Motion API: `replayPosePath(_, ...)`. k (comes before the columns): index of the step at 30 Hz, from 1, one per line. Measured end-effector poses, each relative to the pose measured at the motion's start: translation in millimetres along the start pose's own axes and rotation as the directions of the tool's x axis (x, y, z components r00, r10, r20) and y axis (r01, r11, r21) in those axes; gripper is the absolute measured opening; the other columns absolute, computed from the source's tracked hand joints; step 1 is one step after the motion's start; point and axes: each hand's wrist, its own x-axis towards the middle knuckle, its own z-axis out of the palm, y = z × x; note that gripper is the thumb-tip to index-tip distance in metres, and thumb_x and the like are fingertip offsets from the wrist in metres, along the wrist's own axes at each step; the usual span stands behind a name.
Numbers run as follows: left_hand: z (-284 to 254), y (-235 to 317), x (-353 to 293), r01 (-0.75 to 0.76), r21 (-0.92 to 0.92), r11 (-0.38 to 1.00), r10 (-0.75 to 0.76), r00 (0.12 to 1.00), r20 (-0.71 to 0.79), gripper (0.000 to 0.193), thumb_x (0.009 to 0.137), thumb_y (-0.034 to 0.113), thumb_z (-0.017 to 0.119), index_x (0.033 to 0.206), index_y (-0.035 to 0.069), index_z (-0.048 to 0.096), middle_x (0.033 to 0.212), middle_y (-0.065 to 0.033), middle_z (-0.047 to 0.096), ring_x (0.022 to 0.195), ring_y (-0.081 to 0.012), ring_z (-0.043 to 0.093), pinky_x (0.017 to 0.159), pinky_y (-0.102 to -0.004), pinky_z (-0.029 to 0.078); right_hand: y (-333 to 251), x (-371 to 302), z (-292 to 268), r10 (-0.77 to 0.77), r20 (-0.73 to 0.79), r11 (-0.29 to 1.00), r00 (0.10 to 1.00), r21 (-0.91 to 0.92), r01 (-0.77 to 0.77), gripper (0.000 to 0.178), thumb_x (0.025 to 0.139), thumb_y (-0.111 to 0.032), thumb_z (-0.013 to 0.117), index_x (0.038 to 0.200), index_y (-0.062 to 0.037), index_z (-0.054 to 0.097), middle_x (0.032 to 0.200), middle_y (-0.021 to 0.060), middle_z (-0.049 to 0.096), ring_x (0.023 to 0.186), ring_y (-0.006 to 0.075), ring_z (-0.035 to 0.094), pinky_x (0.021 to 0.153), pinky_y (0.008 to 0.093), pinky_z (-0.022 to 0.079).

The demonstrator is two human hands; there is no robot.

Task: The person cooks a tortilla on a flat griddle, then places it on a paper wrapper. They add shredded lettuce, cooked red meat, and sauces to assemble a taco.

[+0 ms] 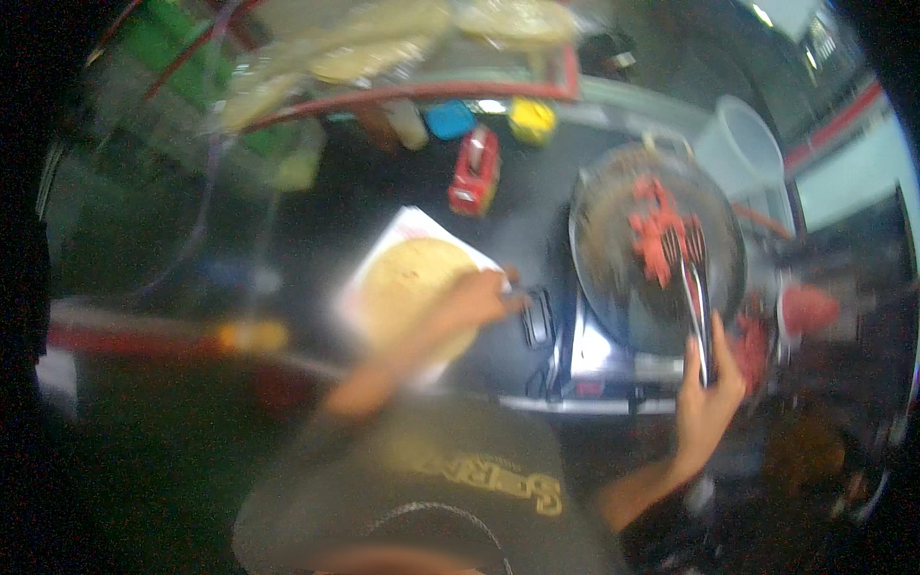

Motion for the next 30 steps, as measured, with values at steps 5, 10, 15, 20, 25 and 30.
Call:
replayPosePath(5, 18, 23, 5, -0.006, 0.077, 0.997, 0.008, 1.0, -0.027, 0.037, 0.093, 0.029, 0.081, 0.11, -0.002, 0.07, 0.093, -0.0281, 0.077, 0.097, -0.0489, 0.077, 0.088, -0.0596, 0.06, 11, -10, 3, 0.07, -0.064, 0.993, 0.995, -0.092, -0.076, 0.05, 0.104, -0.001, 0.074, 0.153, 0.0077, 0.067, 0.138, 0.0274, 0.079, 0.121, 0.0258, 0.076, 0.108, 0.0426, 0.056)
replayPosePath(10, -112, 44, -20, -0.003, -0.19, 0.982, -0.053, 0.955, -0.29, 0.022, 0.092, 0.02, 0.078, 0.103, 0.002, 0.072, 0.087, -0.0232, 0.077, 0.084, -0.0441, 0.078, 0.077, -0.0533, 0.06, 23, -33, -11, 0.094, -0.087, 0.992, 0.992, -0.073, -0.1, 0.051, 0.104, 0.0, 0.072, 0.153, 0.009, 0.065, 0.142, 0.0289, 0.077, 0.125, 0.0286, 0.076, 0.11, 0.0416, 0.055)
replayPosePath(15, -288, 86, -65, -0.061, 0.335, 0.94, 0.34, 0.109, -0.934, 0.02, 0.088, 0.006, 0.086, 0.102, 0.008, 0.072, 0.088, -0.0096, 0.078, 0.064, -0.0214, 0.071, 0.062, -0.0372, 0.055, 30, -37, 1, 0.029, -0.119, 0.999, 0.992, -0.013, -0.03, 0.048, 0.106, -0.001, 0.07, 0.153, 0.0096, 0.065, 0.144, 0.0269, 0.076, 0.129, 0.0298, 0.074, 0.113, 0.0418, 0.054)
replayPosePath(20, -440, 95, -51, 0.431, 0.242, 0.869, 0.35, -0.189, -0.918, 0.027, 0.093, 0.019, 0.084, 0.111, 0.001, 0.075, 0.104, -0.0141, 0.084, 0.083, -0.031, 0.079, 0.082, -0.049, 0.061, 34, -29, 5, -0.014, -0.184, 1.0, 0.983, -0.008, 0.013, 0.049, 0.107, -0.003, 0.07, 0.155, 0.0081, 0.064, 0.144, 0.0261, 0.077, 0.127, 0.0293, 0.075, 0.111, 0.0418, 0.054)
replayPosePath(25, -513, 51, -1, 0.47, 0.217, 0.855, 0.273, -0.052, -0.961, 0.018, 0.089, 0.013, 0.078, 0.105, 0.005, 0.074, 0.102, -0.0257, 0.079, 0.108, -0.0478, 0.076, 0.093, -0.0591, 0.059, 35, -25, -8, 0.09, -0.161, 0.996, 0.983, -0.013, -0.094, 0.046, 0.109, -0.008, 0.072, 0.154, 0.0022, 0.069, 0.153, 0.02, 0.074, 0.139, 0.029, 0.07, 0.119, 0.0402, 0.051)
replayPosePath(30, -549, 2, 41, 0.5, 0.512, 0.698, 0.478, 0.207, -0.854, 0.013, 0.084, 0.002, 0.071, 0.097, 0.001, 0.073, 0.091, -0.0296, 0.074, 0.1, -0.052, 0.073, 0.087, -0.061, 0.057, 21, -28, -14, 0.024, -0.149, 0.991, 0.989, -0.127, -0.043, 0.045, 0.109, -0.008, 0.072, 0.153, 0.0005, 0.07, 0.147, 0.0194, 0.076, 0.134, 0.028, 0.072, 0.115, 0.0395, 0.053)
